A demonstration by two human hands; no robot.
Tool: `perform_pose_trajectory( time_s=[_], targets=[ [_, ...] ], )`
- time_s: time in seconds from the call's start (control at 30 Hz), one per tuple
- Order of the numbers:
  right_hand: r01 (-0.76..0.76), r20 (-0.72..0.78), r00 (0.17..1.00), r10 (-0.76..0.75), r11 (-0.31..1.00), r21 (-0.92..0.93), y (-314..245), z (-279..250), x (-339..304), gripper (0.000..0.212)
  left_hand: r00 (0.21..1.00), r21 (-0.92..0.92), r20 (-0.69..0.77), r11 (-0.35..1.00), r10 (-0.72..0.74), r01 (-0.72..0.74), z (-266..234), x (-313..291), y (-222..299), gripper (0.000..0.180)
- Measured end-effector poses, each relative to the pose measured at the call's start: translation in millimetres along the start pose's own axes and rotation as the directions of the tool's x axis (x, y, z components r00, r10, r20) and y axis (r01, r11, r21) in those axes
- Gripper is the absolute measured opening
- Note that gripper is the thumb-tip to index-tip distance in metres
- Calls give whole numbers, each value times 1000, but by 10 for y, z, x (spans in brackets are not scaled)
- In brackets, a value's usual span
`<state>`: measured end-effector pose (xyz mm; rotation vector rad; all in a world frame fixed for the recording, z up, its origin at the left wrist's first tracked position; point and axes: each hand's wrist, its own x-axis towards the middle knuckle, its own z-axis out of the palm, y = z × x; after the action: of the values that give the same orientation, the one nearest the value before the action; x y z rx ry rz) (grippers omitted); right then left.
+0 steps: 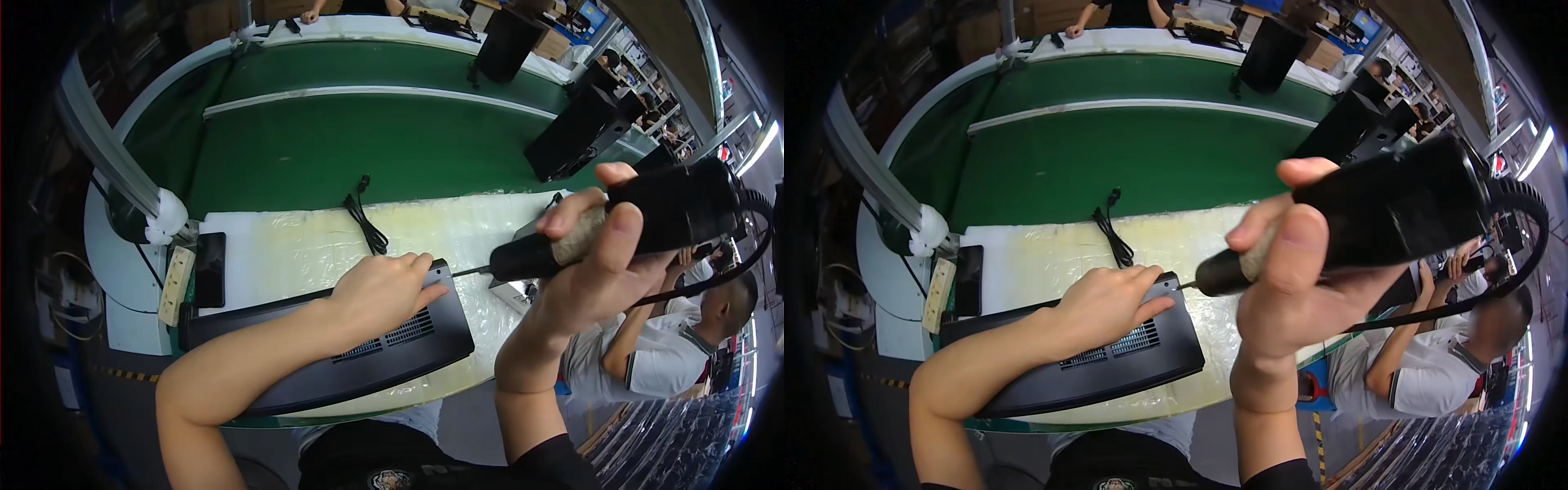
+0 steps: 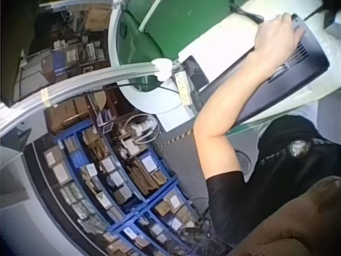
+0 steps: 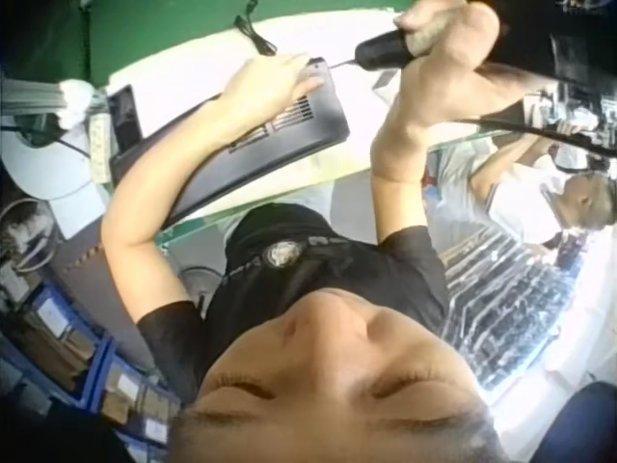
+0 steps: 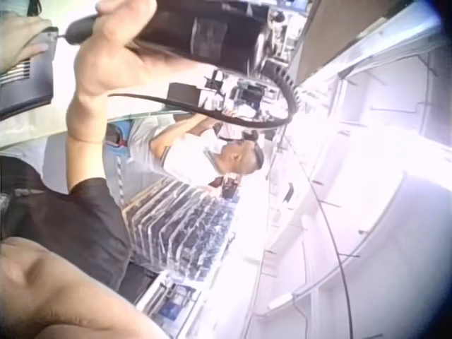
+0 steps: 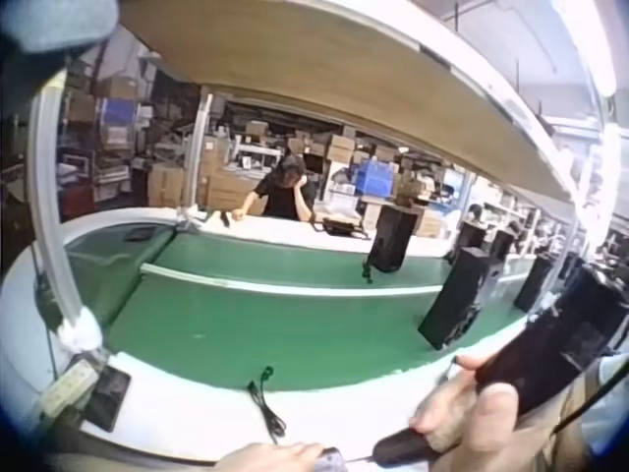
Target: Assembling a plastic casing for an electronic device using an electric screwdriver.
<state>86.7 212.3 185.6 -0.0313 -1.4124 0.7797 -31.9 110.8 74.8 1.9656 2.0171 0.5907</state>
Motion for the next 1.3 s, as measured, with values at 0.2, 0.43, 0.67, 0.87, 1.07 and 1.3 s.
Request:
perform_pose_trajectory(
  time_s=[0.2, 0.43, 0.67, 0.87, 1.07, 1.3],
  targets=[
    [29, 56, 998, -31, 999, 25, 178, 105, -79, 38, 1000, -7, -23, 1000, 19, -19, 12, -1, -14, 44],
    [9, 153, 988, -1, 999, -48, 271, 141, -259, 44, 1000, 7, -21, 1000, -9, 9, 21, -8, 32, 42],
    [40, 182, 983, -30, 998, -50, 366, 134, -301, 53, 997, 7, -78, 1000, 19, -18, 26, 5, 51, 41],
    [-51, 96, 994, 49, 999, 19, 390, 159, -283, 47, 998, 2, -56, 1000, 5, -5, 39, 11, 14, 44],
    [75, -234, 963, -134, 967, -244, 21, -532, -38, 26, 999, -23, -50, 1000, -10, 9, 23, 25, 71, 43],
    [-110, -300, 951, -79, 818, -565, 565, -1795, -553, 35, 998, -5, -11, 998, -65, 65, -6, 55, 133, 45]
  ],
)
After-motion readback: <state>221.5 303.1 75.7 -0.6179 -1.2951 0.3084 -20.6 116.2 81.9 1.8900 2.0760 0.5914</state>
